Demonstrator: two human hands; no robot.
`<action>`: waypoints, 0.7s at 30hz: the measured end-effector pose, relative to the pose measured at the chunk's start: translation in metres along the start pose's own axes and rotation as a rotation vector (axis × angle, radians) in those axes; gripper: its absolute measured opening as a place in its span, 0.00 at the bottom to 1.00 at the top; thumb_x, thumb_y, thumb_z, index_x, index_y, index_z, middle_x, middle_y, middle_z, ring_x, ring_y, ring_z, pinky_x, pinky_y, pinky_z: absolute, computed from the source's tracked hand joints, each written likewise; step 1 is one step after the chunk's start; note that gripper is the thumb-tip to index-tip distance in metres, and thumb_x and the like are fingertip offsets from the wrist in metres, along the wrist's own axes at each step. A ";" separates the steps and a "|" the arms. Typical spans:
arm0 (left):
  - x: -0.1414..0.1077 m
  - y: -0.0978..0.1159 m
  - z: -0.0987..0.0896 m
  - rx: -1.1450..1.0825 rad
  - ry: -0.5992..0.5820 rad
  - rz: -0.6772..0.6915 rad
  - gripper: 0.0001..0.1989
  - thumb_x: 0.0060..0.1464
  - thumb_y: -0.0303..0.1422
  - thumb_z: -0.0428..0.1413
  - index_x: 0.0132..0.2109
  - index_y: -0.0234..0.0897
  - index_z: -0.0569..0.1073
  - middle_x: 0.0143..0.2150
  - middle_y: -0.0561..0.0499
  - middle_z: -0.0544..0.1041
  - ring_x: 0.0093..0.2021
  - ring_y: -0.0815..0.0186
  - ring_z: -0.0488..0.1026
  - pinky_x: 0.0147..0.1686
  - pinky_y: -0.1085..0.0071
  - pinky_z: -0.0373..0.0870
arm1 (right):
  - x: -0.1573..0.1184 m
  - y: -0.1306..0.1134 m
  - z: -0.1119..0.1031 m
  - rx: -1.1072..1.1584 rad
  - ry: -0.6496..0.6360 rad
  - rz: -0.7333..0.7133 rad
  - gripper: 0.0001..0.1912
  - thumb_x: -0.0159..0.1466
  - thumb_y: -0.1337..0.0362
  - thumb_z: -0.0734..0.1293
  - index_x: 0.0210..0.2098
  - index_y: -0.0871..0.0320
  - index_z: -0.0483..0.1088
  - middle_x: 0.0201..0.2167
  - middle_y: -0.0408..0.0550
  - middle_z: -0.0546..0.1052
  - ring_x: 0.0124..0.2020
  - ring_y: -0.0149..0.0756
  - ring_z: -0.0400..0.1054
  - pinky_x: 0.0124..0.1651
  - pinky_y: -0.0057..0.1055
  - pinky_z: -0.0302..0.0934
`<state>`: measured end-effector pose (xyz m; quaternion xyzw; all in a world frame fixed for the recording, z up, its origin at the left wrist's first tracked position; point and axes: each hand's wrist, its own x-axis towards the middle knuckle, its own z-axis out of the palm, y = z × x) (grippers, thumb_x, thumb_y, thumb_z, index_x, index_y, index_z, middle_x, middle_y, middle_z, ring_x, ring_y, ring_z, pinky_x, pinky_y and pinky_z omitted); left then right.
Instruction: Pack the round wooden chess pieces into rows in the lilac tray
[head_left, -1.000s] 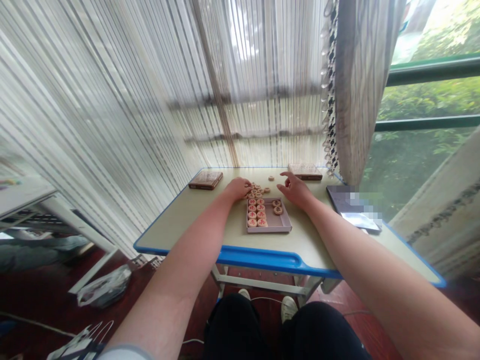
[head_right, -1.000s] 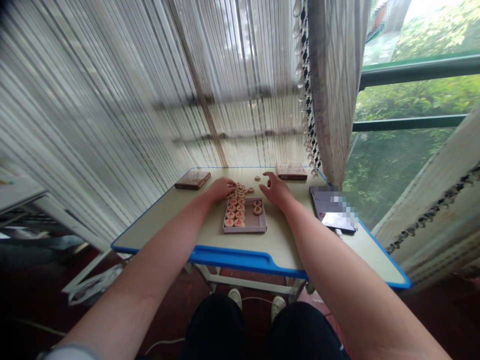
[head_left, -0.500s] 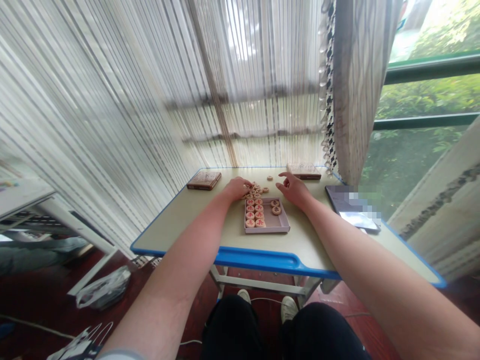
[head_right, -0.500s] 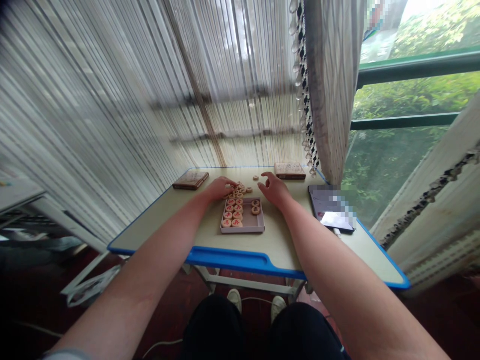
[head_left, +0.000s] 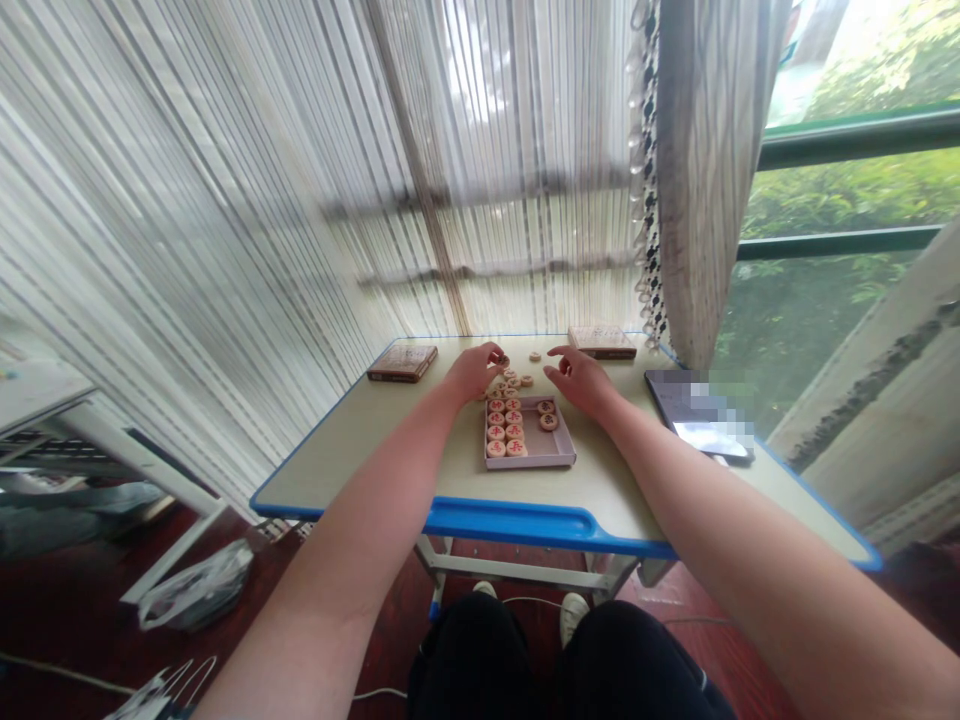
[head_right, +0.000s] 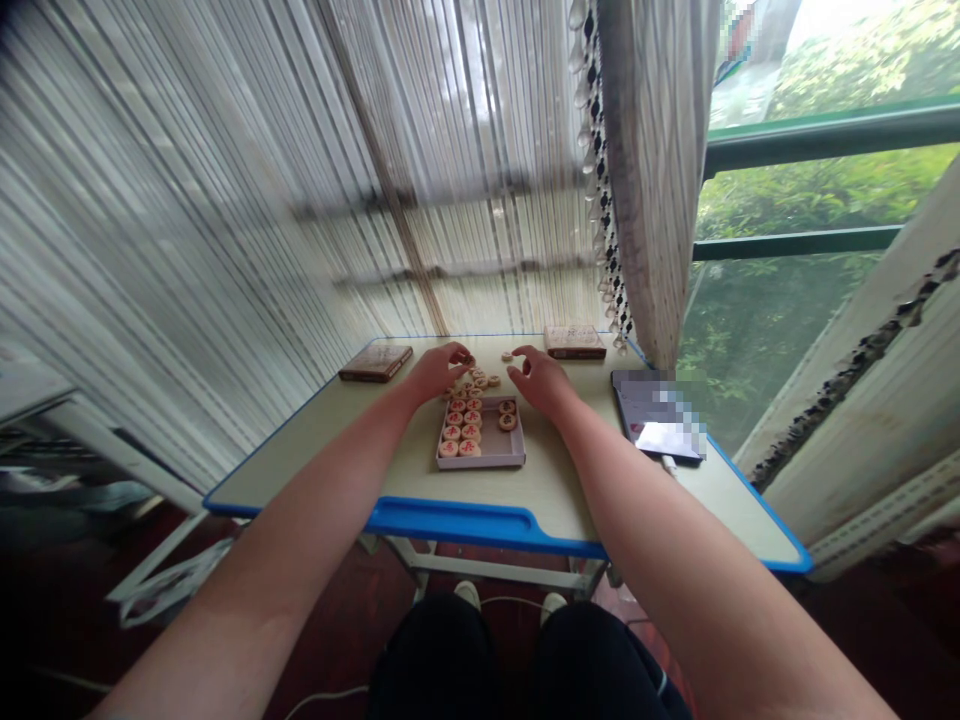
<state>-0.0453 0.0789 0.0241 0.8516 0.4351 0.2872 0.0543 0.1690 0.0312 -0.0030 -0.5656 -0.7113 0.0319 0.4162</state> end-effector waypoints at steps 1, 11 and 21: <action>0.000 0.002 0.000 -0.053 0.012 0.014 0.12 0.50 0.33 0.54 0.43 0.35 0.72 0.37 0.47 0.77 0.39 0.64 0.73 0.41 0.67 0.69 | 0.000 -0.001 0.000 -0.008 0.005 -0.020 0.16 0.58 0.57 0.62 0.44 0.55 0.68 0.26 0.44 0.69 0.26 0.31 0.62 0.29 0.27 0.54; 0.000 0.019 -0.003 -0.376 -0.003 0.007 0.14 0.44 0.35 0.60 0.39 0.33 0.75 0.36 0.45 0.78 0.36 0.65 0.75 0.39 0.69 0.70 | -0.002 -0.016 0.001 0.026 -0.028 -0.160 0.16 0.59 0.60 0.62 0.46 0.54 0.69 0.31 0.45 0.73 0.26 0.29 0.63 0.33 0.27 0.57; -0.004 0.027 -0.007 -0.705 -0.151 -0.043 0.17 0.40 0.34 0.62 0.40 0.30 0.76 0.37 0.45 0.78 0.38 0.65 0.74 0.42 0.65 0.68 | -0.004 -0.030 -0.003 0.078 -0.049 -0.116 0.13 0.59 0.59 0.62 0.41 0.55 0.71 0.32 0.46 0.75 0.29 0.31 0.66 0.34 0.28 0.59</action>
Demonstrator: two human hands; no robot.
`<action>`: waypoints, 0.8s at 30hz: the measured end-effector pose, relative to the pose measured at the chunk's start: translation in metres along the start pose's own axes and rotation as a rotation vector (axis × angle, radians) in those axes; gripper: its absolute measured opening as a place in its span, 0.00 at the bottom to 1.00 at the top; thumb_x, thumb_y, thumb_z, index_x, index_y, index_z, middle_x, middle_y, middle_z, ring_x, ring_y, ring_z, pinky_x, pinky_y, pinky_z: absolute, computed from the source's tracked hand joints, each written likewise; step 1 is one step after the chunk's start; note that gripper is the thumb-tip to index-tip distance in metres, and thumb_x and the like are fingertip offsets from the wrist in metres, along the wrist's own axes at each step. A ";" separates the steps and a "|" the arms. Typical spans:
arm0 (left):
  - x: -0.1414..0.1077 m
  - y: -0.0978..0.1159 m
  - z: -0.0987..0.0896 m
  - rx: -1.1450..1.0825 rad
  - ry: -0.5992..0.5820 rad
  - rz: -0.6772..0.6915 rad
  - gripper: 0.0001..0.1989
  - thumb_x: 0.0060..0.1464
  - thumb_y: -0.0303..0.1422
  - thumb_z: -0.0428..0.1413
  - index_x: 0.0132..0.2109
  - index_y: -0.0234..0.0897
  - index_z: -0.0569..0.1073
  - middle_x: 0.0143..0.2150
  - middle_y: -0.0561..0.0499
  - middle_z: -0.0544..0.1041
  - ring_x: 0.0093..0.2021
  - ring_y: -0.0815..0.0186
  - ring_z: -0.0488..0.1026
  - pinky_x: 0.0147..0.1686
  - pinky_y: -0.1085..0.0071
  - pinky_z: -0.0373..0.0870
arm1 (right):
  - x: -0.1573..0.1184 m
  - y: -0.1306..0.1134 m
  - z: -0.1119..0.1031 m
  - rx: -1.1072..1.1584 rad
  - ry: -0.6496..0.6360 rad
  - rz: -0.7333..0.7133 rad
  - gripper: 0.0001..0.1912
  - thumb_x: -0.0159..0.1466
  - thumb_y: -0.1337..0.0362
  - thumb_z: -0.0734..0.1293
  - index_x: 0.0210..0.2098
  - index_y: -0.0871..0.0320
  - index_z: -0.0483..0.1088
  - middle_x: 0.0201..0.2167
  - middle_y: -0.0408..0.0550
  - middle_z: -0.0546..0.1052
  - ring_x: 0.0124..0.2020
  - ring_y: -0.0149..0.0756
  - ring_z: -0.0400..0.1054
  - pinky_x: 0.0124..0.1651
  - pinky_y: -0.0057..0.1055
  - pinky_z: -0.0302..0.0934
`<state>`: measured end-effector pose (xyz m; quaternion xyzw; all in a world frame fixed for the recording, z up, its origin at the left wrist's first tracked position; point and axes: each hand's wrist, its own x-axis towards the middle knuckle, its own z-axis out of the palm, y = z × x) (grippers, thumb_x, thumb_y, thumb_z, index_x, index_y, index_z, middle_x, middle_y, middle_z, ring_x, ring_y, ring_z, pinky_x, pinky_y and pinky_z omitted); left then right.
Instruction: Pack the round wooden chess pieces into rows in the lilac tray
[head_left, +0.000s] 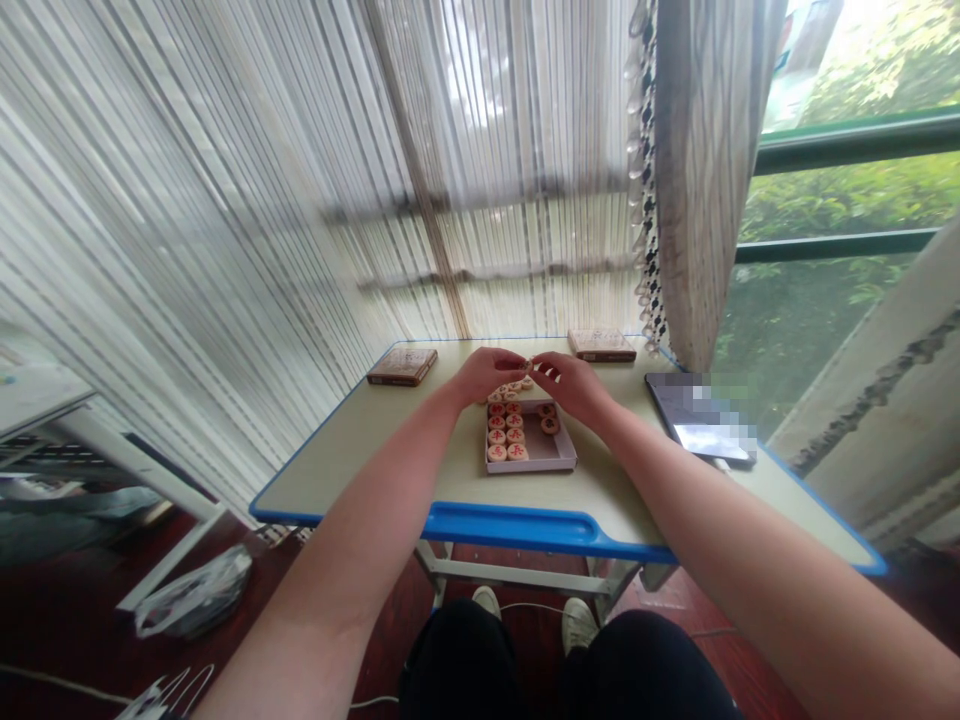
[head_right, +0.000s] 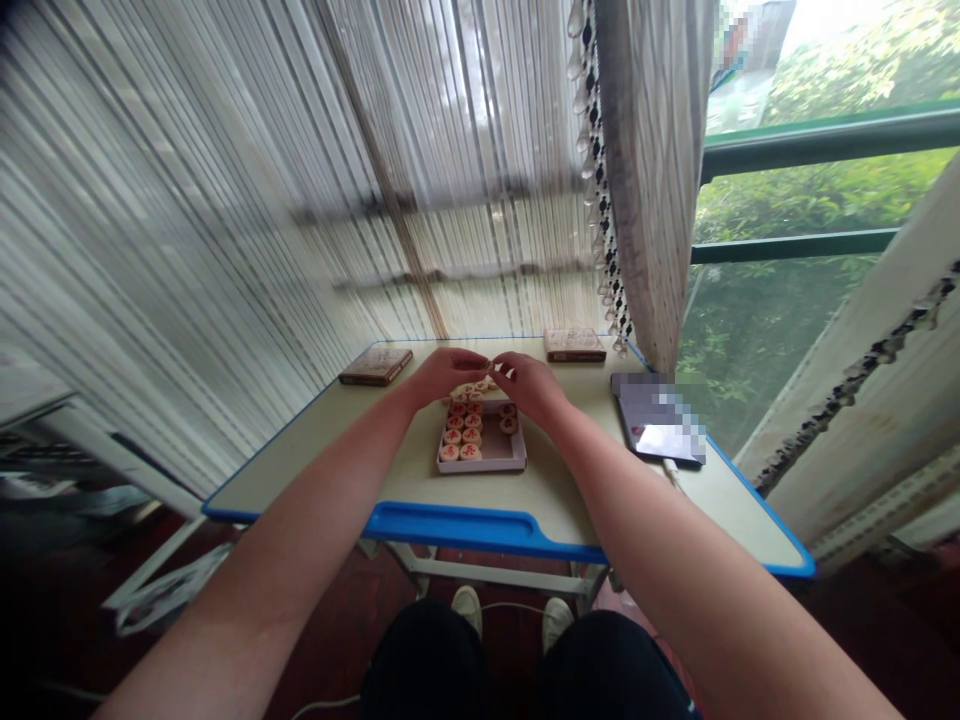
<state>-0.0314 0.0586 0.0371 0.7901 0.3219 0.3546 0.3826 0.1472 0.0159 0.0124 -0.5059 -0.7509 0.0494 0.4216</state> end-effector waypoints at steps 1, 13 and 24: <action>0.000 0.000 0.000 -0.024 -0.004 -0.005 0.18 0.40 0.33 0.62 0.41 0.30 0.76 0.37 0.45 0.78 0.38 0.65 0.74 0.43 0.64 0.68 | 0.000 0.000 0.000 0.005 0.004 0.001 0.13 0.59 0.59 0.62 0.41 0.55 0.71 0.32 0.46 0.76 0.28 0.31 0.66 0.34 0.28 0.59; -0.003 0.002 0.000 -0.139 -0.022 -0.045 0.18 0.38 0.35 0.63 0.38 0.30 0.76 0.36 0.44 0.78 0.37 0.65 0.74 0.43 0.63 0.68 | 0.001 -0.003 -0.006 -0.036 -0.005 -0.013 0.15 0.57 0.54 0.63 0.37 0.57 0.72 0.30 0.46 0.76 0.28 0.31 0.66 0.32 0.28 0.58; 0.002 -0.020 -0.010 -0.091 0.080 -0.085 0.24 0.44 0.29 0.60 0.50 0.31 0.70 0.45 0.40 0.76 0.41 0.64 0.74 0.42 0.65 0.69 | 0.000 -0.002 -0.028 -0.267 -0.309 0.025 0.09 0.51 0.57 0.68 0.30 0.54 0.74 0.25 0.44 0.75 0.24 0.31 0.64 0.25 0.28 0.52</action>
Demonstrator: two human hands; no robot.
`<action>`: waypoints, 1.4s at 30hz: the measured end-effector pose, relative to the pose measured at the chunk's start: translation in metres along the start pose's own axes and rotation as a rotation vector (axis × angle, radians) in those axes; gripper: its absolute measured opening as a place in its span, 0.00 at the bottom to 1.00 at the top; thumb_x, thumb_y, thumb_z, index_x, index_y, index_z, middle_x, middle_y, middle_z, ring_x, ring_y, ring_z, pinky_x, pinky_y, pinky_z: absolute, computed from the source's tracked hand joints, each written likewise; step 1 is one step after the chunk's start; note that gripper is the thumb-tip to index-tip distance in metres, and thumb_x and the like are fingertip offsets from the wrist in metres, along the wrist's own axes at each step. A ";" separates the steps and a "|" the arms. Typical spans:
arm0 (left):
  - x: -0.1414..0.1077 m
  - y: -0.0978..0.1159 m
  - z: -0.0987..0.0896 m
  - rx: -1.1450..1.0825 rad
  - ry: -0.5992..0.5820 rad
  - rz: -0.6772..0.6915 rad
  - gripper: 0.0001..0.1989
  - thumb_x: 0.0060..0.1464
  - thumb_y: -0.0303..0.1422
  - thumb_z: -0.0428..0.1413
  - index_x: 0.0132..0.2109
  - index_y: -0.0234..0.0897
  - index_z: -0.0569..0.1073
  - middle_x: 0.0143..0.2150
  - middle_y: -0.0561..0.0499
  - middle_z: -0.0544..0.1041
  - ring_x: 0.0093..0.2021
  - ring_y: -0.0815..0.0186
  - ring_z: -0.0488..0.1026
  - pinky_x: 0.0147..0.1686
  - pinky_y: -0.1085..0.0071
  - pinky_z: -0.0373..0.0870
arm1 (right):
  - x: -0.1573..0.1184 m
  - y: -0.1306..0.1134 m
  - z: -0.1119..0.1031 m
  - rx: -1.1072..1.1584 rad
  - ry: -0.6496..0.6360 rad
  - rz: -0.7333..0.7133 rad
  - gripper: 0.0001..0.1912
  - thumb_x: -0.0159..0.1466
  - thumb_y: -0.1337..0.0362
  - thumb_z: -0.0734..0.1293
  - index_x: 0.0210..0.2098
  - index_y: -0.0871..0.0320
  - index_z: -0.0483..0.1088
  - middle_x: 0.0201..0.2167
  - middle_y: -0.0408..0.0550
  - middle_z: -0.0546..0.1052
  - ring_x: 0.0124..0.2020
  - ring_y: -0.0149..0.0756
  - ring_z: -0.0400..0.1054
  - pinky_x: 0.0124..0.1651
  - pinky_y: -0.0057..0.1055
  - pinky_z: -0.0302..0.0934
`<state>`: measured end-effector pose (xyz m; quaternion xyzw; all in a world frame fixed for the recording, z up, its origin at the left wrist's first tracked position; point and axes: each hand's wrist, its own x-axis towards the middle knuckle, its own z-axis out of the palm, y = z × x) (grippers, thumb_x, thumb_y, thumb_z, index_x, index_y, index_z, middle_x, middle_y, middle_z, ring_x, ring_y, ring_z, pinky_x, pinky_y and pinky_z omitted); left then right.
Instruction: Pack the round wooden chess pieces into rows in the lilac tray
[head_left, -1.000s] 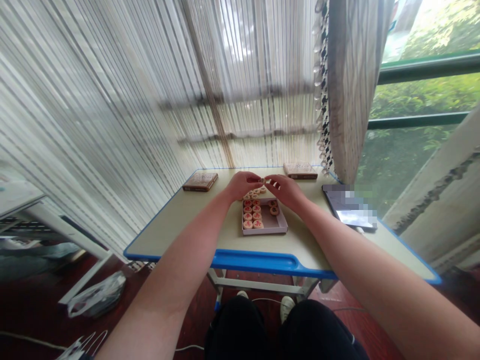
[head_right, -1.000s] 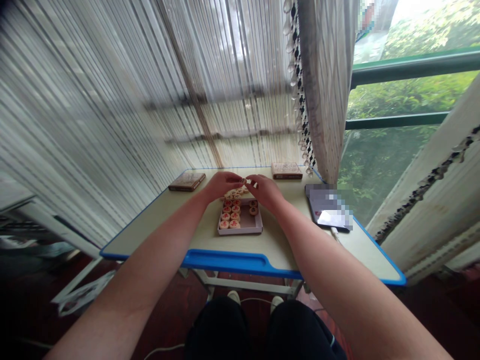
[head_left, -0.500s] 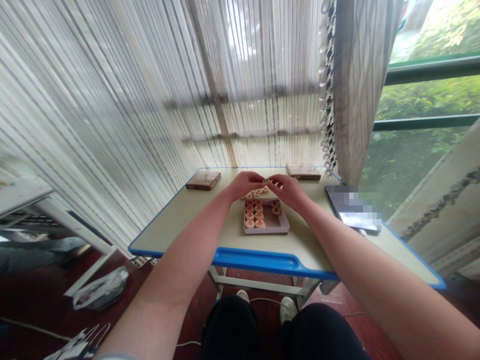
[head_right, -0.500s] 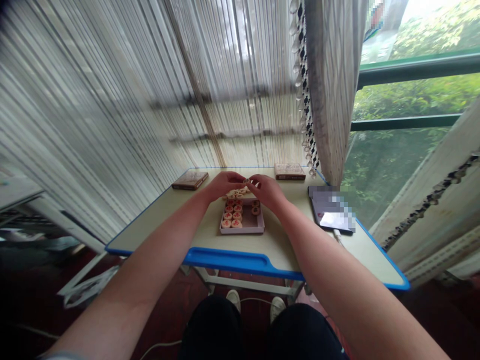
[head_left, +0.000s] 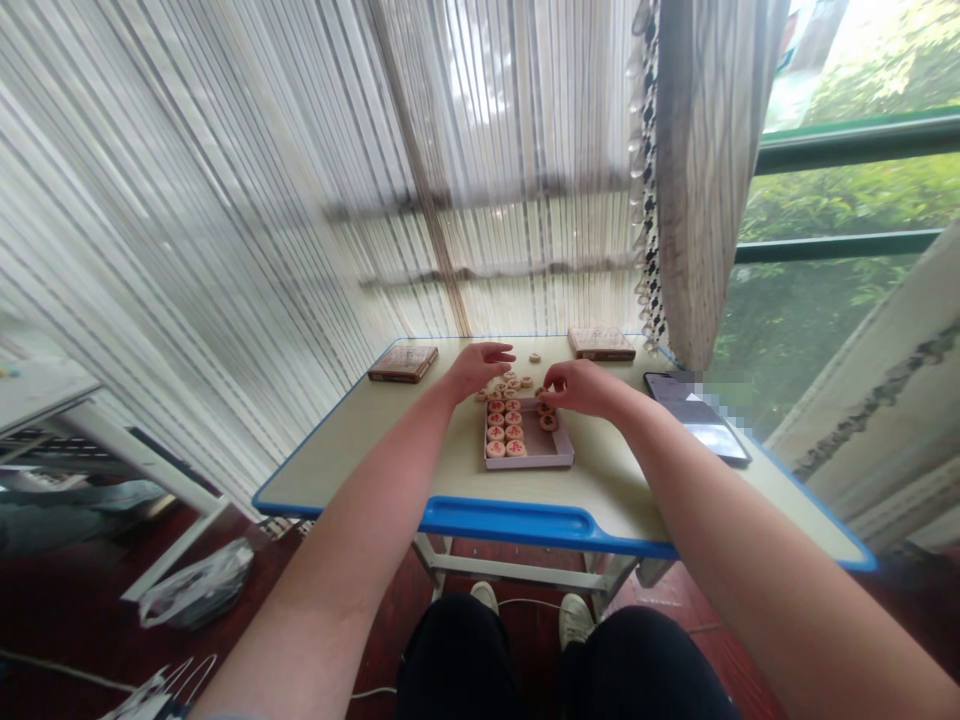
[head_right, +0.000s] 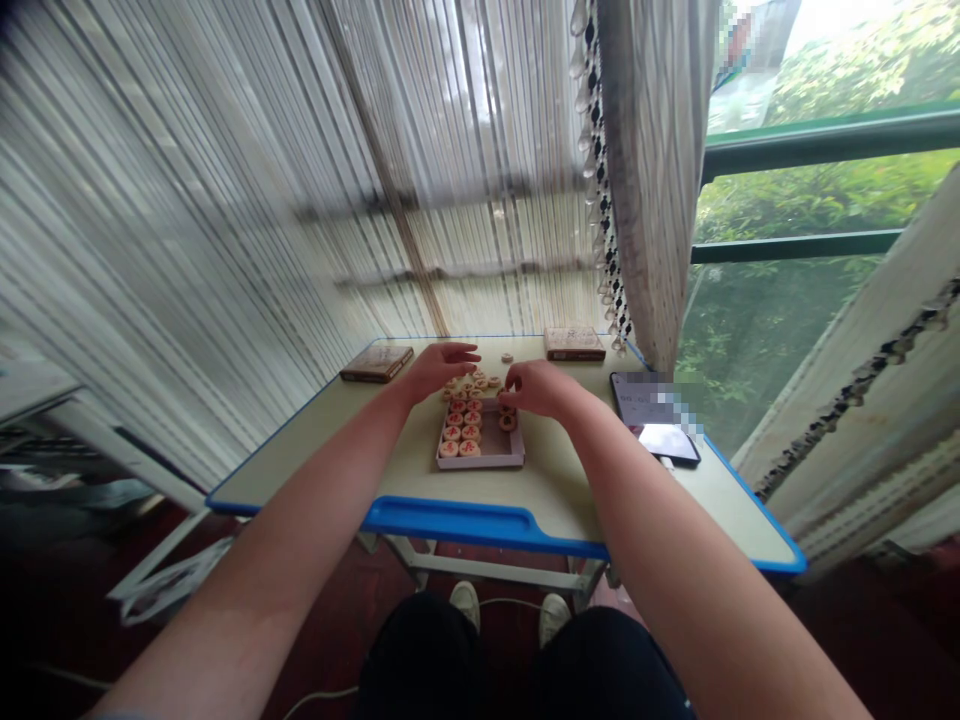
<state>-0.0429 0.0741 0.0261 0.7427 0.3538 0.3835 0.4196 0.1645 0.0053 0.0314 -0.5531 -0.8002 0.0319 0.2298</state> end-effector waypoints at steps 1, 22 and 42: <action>0.000 -0.001 -0.001 0.001 0.008 -0.001 0.24 0.44 0.30 0.60 0.51 0.31 0.70 0.45 0.40 0.76 0.41 0.64 0.74 0.41 0.66 0.70 | -0.001 0.000 -0.001 -0.013 -0.026 0.003 0.09 0.50 0.57 0.68 0.29 0.54 0.74 0.25 0.44 0.75 0.24 0.31 0.64 0.25 0.28 0.52; 0.004 -0.008 -0.002 0.167 0.045 0.027 0.17 0.46 0.35 0.58 0.44 0.30 0.74 0.37 0.43 0.78 0.34 0.66 0.74 0.35 0.69 0.69 | -0.005 -0.004 -0.006 -0.063 -0.168 0.083 0.12 0.49 0.55 0.68 0.31 0.54 0.73 0.27 0.48 0.74 0.25 0.35 0.65 0.24 0.29 0.52; 0.001 -0.004 -0.003 0.363 0.067 0.042 0.17 0.48 0.37 0.56 0.43 0.32 0.75 0.37 0.45 0.78 0.35 0.67 0.73 0.39 0.69 0.69 | -0.011 -0.017 -0.016 0.032 -0.227 0.059 0.14 0.53 0.57 0.65 0.37 0.55 0.74 0.29 0.46 0.75 0.27 0.31 0.64 0.27 0.27 0.53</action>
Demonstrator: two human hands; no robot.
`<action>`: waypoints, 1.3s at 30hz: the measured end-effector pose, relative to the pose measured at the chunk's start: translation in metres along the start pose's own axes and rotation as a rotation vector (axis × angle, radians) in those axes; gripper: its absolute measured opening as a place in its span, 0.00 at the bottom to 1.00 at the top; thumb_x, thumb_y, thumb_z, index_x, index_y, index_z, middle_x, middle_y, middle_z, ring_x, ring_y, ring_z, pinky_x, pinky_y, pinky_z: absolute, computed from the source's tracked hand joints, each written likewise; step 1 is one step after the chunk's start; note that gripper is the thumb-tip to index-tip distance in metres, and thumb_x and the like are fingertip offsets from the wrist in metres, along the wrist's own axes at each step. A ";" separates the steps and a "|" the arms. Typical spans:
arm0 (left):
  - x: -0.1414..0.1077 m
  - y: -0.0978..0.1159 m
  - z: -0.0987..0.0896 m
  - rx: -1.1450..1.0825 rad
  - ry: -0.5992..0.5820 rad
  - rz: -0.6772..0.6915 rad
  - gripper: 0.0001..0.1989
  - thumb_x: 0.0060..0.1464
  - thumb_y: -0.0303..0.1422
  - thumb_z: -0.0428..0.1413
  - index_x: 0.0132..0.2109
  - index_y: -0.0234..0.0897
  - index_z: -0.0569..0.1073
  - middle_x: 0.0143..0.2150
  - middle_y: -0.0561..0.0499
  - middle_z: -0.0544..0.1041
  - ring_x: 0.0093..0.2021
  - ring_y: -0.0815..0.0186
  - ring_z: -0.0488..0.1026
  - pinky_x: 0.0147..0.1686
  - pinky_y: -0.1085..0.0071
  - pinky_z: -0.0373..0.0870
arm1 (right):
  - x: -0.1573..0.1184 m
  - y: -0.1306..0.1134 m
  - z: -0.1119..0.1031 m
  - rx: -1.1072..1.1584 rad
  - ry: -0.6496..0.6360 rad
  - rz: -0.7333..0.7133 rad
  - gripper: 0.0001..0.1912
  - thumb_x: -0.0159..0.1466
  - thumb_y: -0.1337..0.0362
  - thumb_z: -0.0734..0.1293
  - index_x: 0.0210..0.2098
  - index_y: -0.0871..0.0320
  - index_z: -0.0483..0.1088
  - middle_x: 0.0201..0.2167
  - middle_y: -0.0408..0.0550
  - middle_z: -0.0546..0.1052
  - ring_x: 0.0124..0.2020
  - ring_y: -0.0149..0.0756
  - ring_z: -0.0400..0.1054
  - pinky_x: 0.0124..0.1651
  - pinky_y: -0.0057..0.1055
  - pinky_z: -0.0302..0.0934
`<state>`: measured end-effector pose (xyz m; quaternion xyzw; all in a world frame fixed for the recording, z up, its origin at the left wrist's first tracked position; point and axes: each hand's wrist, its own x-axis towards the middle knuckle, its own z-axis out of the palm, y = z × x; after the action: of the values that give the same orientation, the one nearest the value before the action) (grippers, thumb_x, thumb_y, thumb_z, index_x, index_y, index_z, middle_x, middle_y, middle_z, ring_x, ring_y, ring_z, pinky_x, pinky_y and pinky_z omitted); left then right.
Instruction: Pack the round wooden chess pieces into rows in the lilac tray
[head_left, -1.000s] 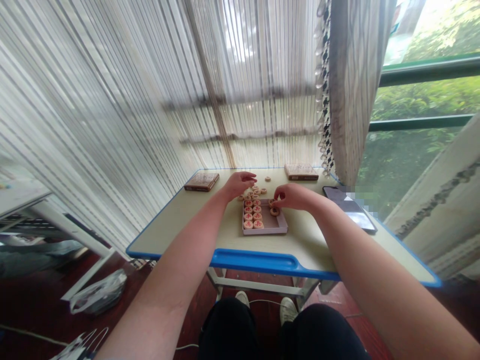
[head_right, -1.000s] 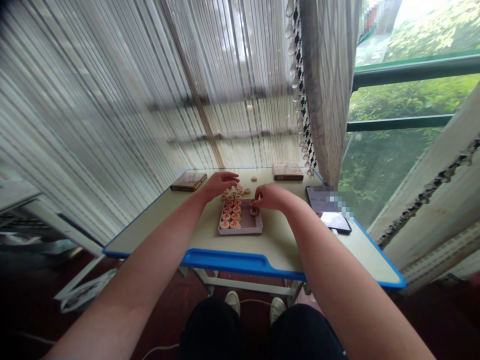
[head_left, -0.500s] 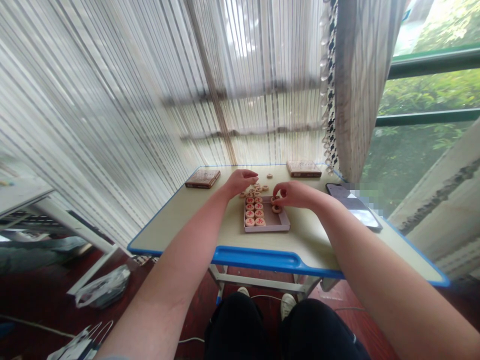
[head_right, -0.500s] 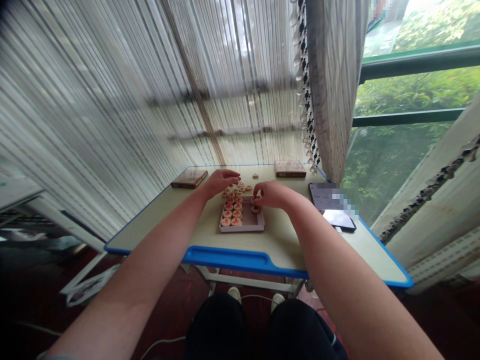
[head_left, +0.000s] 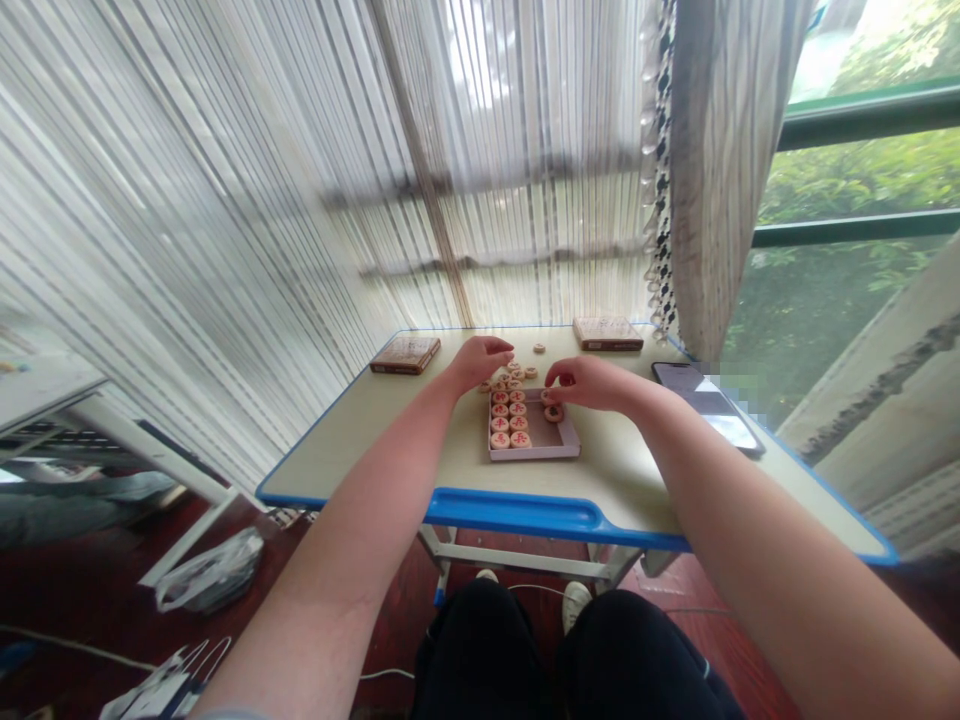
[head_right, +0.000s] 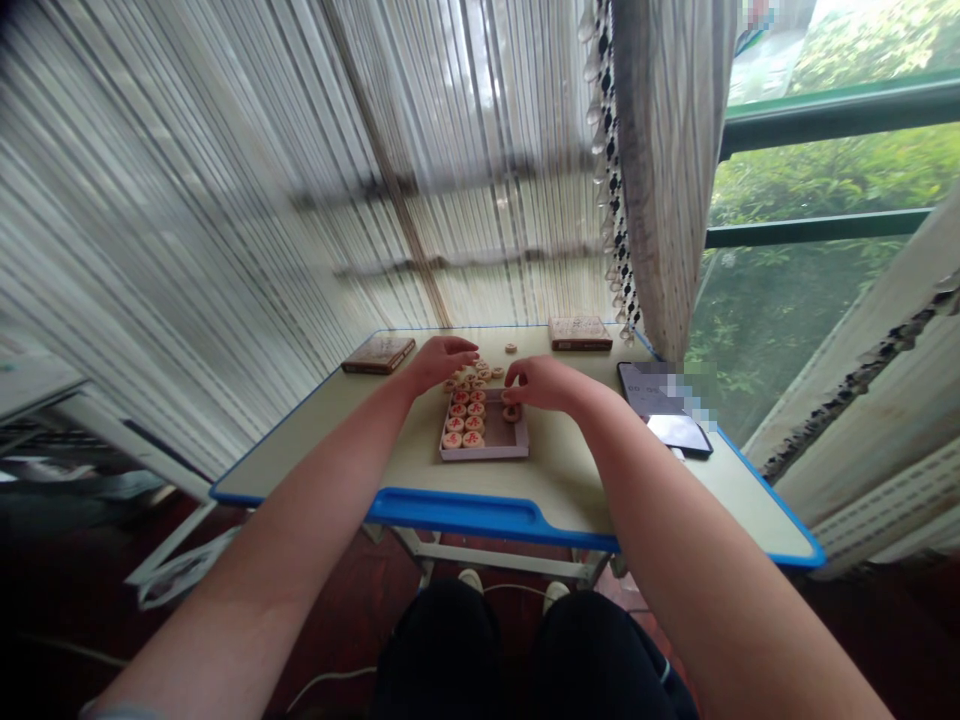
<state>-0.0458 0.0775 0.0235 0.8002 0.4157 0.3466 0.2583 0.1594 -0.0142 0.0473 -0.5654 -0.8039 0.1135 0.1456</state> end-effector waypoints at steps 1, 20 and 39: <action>0.000 0.000 0.000 0.016 0.014 -0.007 0.16 0.49 0.36 0.55 0.44 0.32 0.75 0.38 0.45 0.78 0.35 0.67 0.74 0.39 0.69 0.69 | -0.001 -0.001 -0.002 0.028 -0.013 -0.010 0.14 0.53 0.58 0.64 0.37 0.55 0.74 0.29 0.46 0.75 0.27 0.31 0.64 0.27 0.27 0.53; 0.003 -0.014 -0.006 0.462 0.074 -0.047 0.16 0.51 0.30 0.50 0.46 0.33 0.74 0.44 0.45 0.77 0.45 0.64 0.72 0.48 0.70 0.65 | -0.005 -0.006 -0.003 0.116 -0.201 -0.027 0.08 0.49 0.63 0.67 0.28 0.54 0.76 0.26 0.43 0.76 0.26 0.33 0.66 0.27 0.27 0.54; -0.002 -0.006 -0.006 0.567 -0.146 0.004 0.16 0.46 0.41 0.55 0.40 0.39 0.78 0.40 0.48 0.78 0.43 0.62 0.72 0.49 0.69 0.64 | 0.010 0.024 0.008 0.030 0.309 0.110 0.10 0.53 0.64 0.63 0.36 0.55 0.69 0.28 0.46 0.73 0.27 0.32 0.63 0.27 0.26 0.51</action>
<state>-0.0538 0.0798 0.0223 0.8642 0.4745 0.1586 0.0531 0.1738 0.0031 0.0324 -0.6170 -0.7380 0.0450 0.2697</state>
